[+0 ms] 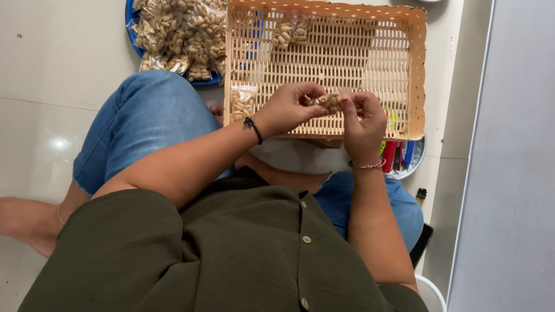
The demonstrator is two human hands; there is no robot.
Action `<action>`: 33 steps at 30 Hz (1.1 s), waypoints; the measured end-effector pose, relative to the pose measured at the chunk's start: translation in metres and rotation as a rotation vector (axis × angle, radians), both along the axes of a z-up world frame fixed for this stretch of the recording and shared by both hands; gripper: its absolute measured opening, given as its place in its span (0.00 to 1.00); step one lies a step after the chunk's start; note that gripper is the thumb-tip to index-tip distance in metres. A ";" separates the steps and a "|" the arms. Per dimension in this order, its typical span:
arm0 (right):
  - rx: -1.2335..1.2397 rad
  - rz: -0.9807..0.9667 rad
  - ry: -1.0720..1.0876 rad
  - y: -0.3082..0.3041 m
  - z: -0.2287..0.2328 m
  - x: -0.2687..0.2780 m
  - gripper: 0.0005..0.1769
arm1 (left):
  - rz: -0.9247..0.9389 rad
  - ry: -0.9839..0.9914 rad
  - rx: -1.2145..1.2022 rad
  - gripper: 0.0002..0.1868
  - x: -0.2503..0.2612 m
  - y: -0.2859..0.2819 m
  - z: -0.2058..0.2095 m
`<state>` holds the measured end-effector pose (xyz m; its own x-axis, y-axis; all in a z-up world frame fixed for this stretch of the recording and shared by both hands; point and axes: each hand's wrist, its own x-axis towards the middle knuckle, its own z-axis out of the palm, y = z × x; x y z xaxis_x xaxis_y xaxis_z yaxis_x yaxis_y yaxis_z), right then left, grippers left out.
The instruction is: Sealing small plastic bags of snacks by folding the tops and stapling them shut.
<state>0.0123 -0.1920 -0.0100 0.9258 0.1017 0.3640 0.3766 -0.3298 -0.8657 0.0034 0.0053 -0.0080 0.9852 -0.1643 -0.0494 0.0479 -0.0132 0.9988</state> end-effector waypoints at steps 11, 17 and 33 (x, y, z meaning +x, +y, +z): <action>0.057 0.158 0.207 0.010 0.002 -0.002 0.13 | 0.059 0.099 -0.208 0.09 0.005 0.002 -0.011; 0.061 0.171 0.240 0.005 -0.008 0.001 0.13 | -0.028 0.136 -0.135 0.14 0.006 0.015 0.003; -0.381 0.066 0.399 0.037 0.041 0.052 0.10 | -0.135 -0.316 1.059 0.12 0.052 0.101 -0.058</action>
<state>0.0643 -0.1546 0.0310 0.9716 0.2197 -0.0874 0.0743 -0.6347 -0.7692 0.0552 0.1065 -0.0665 0.9554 -0.2944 0.0224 -0.2730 -0.8520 0.4468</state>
